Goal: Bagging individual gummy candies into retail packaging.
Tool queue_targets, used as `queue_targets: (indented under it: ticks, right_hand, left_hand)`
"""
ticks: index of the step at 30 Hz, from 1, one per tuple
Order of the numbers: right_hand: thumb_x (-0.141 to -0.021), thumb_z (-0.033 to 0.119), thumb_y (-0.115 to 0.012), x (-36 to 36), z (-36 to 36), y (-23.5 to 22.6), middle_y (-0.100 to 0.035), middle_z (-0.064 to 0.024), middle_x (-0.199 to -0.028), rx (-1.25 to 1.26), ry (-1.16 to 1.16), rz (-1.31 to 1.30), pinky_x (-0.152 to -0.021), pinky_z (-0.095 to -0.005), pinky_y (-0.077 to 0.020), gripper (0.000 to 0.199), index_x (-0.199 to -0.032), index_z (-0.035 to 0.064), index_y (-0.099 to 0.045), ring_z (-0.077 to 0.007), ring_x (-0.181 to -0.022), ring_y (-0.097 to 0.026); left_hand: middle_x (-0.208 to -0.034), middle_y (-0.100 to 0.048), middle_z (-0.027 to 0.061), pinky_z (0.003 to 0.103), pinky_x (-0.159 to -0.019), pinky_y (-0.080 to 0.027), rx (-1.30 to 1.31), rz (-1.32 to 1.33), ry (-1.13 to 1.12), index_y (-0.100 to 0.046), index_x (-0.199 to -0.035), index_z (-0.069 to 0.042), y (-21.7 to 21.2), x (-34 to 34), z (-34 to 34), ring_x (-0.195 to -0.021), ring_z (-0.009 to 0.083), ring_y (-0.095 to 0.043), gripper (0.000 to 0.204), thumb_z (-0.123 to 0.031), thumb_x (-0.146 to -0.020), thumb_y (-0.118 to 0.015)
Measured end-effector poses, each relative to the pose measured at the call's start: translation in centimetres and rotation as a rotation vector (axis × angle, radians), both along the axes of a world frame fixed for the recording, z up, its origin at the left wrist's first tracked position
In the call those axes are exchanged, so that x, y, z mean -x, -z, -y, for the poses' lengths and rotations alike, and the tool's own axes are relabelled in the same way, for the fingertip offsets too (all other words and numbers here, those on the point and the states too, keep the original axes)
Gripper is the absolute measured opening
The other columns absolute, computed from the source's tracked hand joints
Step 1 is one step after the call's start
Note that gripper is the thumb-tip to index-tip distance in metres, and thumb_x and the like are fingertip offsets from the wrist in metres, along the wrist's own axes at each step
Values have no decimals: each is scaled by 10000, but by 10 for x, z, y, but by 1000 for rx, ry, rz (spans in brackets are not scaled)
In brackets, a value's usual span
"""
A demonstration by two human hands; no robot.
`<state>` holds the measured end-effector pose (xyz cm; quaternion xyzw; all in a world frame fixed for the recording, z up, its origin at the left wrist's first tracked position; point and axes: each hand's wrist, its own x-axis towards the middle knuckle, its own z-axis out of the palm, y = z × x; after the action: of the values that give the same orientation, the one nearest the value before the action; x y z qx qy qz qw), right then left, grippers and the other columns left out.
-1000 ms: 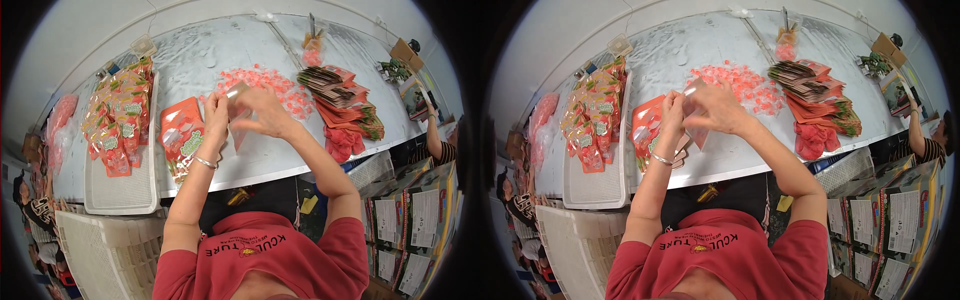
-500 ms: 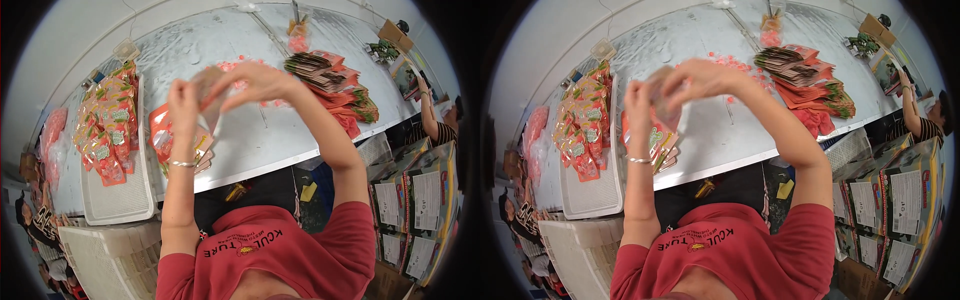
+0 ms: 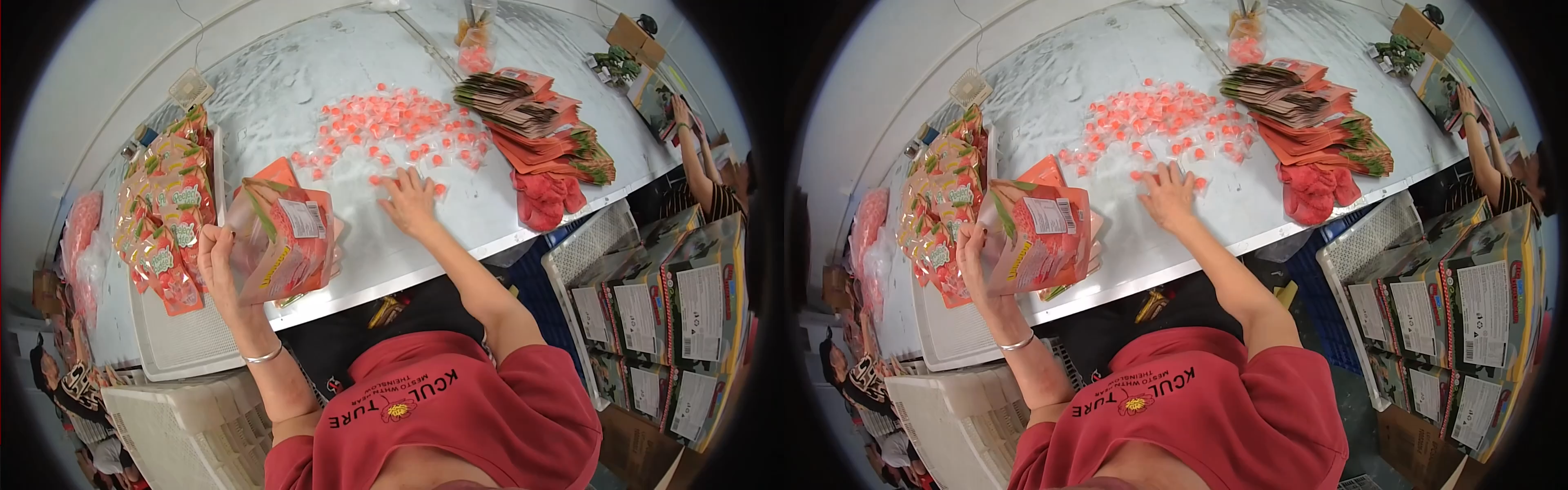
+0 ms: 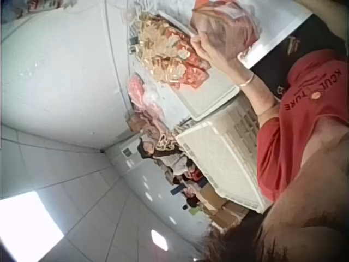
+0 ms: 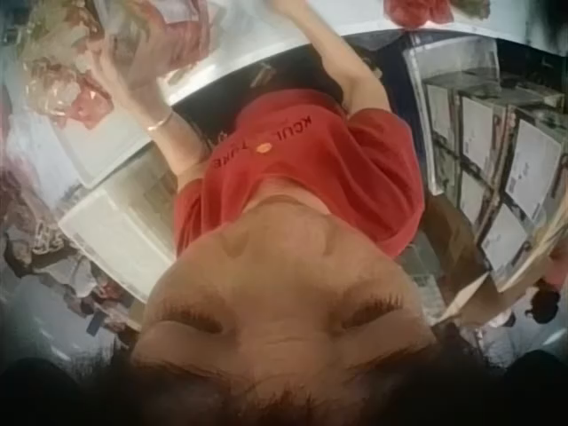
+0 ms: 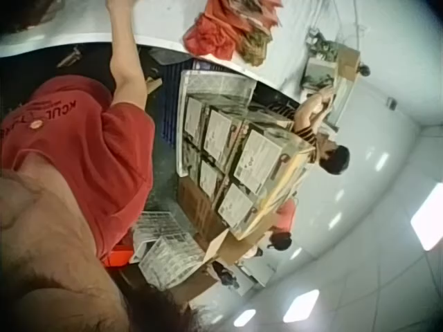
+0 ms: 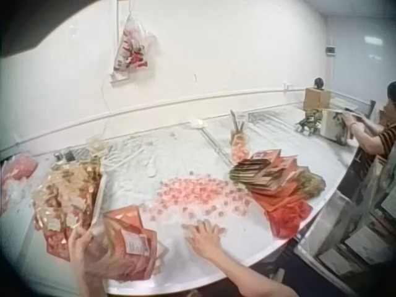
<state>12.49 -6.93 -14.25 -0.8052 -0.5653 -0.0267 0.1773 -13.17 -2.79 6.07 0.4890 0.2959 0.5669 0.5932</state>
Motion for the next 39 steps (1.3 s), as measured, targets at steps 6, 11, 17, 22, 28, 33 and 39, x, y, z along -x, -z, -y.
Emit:
queue_targets:
  ticks: [6,11,17,22,28,33,39]
  right_hand:
    - [-893,202,-515,-71,9,-12,-561,-201,-1167,-583,-74,-410,-919,-362,-420,302,-1121,11,-573,-347,-1101,-523]
    - [-919,180,-470,-89,20,5,-604,-187,-1085,-408,-49,-413,-887,-325,-433,282,-1098,-2,-591,-280,-1018,-577]
    - [-903,200,-490,-87,3,-13,-644,-143,-954,-322,-83,-837,-800,-299,-452,281,-1041,-9,-616,-227,-883,-609]
    - [-870,234,-540,-107,-37,-13,-653,-111,-865,-158,-263,-581,-745,-282,-455,281,-1008,7,-630,-248,-825,-609]
    - [-809,319,-617,-22,-11,-36,-632,-103,-948,-182,-344,-130,-809,-407,-422,292,-941,62,-654,-278,-904,-566]
    - [-820,334,-589,-11,18,-23,-603,-104,-1048,-223,-344,-58,-941,-450,-355,325,-1050,109,-636,-274,-1095,-505]
    - [-936,306,-428,-84,40,6,-604,-156,-1079,-508,23,-798,-951,-341,-385,368,-1104,29,-602,-308,-1053,-540]
  left_hand:
    - [-692,-407,-40,181,-580,-333,3,-15,-30,-438,-725,-89,0,9,3,-636,36,-379,169,-95,-866,-532]
    - [-691,-413,-42,179,-573,-323,-3,22,-28,-454,-736,-89,1,11,4,-635,35,-381,152,-90,-862,-539]
    - [-682,-410,-49,186,-581,-325,15,12,25,-455,-736,-89,-1,17,4,-635,29,-379,158,-93,-860,-551]
    - [-682,-402,-50,185,-576,-311,15,24,22,-449,-731,-87,1,11,5,-630,28,-366,163,-89,-860,-549]
    - [-686,-393,-44,185,-579,-299,-20,-28,-17,-441,-733,-78,-2,21,7,-636,36,-354,166,-103,-868,-534]
    - [-689,-390,-40,188,-582,-303,11,-19,-9,-438,-734,-77,-6,16,8,-641,37,-356,160,-100,-865,-527]
    - [-686,-386,-41,185,-580,-310,5,3,-6,-438,-734,-80,-6,4,8,-638,37,-364,157,-95,-863,-526]
